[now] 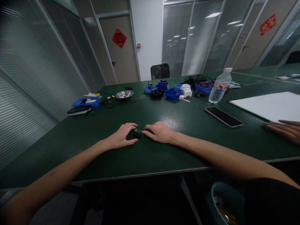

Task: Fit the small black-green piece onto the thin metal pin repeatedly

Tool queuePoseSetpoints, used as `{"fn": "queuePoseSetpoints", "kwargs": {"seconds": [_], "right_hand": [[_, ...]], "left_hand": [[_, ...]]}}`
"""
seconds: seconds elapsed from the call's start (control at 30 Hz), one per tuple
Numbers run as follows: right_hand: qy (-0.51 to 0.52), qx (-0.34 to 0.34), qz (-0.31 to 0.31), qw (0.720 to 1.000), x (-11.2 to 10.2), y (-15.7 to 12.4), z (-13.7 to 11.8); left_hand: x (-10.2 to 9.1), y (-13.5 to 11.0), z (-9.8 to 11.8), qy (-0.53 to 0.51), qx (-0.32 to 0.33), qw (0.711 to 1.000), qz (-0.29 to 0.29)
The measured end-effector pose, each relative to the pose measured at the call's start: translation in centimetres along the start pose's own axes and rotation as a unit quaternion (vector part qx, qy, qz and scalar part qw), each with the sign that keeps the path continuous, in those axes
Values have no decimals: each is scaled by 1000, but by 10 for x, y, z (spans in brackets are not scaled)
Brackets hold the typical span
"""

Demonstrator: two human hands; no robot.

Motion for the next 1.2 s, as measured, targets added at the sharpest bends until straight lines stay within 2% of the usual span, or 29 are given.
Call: {"fn": "queuePoseSetpoints", "kwargs": {"seconds": [0.67,0.97,1.2], "right_hand": [[1,-5,5,1000,0,0,0],[-5,-6,12,1000,2,0,2],[-4,-5,2,1000,2,0,2]], "left_hand": [[-2,-1,4,17,8,1000,1],[5,1,12,-9,15,999,27],[6,2,7,-7,21,999,39]]}}
Point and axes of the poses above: each hand's wrist, its own y-axis towards the middle knuckle, its own x-axis out of the palm, z = x × y, the point moved 7 cm from there along y, towards the middle knuckle, and after that the axes turned 12 degrees about -x, right-handed, at the moved point
